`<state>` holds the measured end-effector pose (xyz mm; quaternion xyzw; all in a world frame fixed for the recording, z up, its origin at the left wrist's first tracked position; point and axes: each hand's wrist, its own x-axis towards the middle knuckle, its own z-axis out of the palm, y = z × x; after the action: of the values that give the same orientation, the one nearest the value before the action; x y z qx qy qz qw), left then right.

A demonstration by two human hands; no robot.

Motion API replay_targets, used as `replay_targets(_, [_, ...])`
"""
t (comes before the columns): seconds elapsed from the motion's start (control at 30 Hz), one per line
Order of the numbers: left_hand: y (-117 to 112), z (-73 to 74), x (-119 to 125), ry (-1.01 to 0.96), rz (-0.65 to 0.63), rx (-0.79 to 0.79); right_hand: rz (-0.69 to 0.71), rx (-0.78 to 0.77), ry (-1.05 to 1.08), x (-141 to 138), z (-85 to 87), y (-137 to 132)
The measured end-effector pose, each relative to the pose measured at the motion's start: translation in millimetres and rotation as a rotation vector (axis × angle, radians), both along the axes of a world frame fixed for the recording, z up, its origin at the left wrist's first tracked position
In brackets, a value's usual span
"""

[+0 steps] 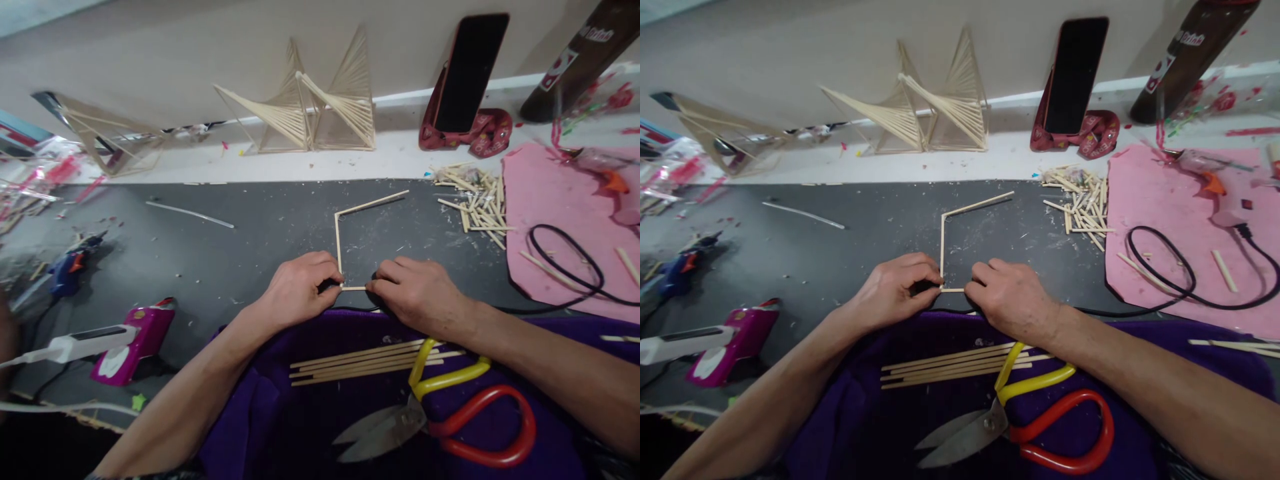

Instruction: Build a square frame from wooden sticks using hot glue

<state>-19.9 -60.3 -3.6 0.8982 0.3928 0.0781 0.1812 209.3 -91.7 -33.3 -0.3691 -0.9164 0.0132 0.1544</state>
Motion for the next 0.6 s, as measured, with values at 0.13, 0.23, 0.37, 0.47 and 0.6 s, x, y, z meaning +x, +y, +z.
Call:
replay_targets(0.13, [1.1,3.9,-1.1,-0.006,-0.03,-0.035,-0.009,0.006,-0.015,-0.8,-1.1,-0.5])
replay_targets(0.23, [1.6,7.6,-2.8,-0.006,-0.057,-0.059,-0.011,0.008,-0.023,-0.6,-0.9,-0.5])
replay_targets(0.37, [0.5,9.2,-2.8,0.015,-0.046,-0.058,-0.013,0.004,-0.026,-0.2,-0.7,-0.5])
replay_targets(0.47, [-0.9,7.3,-1.1,0.027,-0.026,-0.032,-0.008,0.004,-0.026,-0.1,-1.1,-0.5])
replay_targets(0.6, [-2.2,3.2,0.7,0.027,-0.007,-0.008,-0.013,0.018,-0.027,-0.6,-1.2,-1.2])
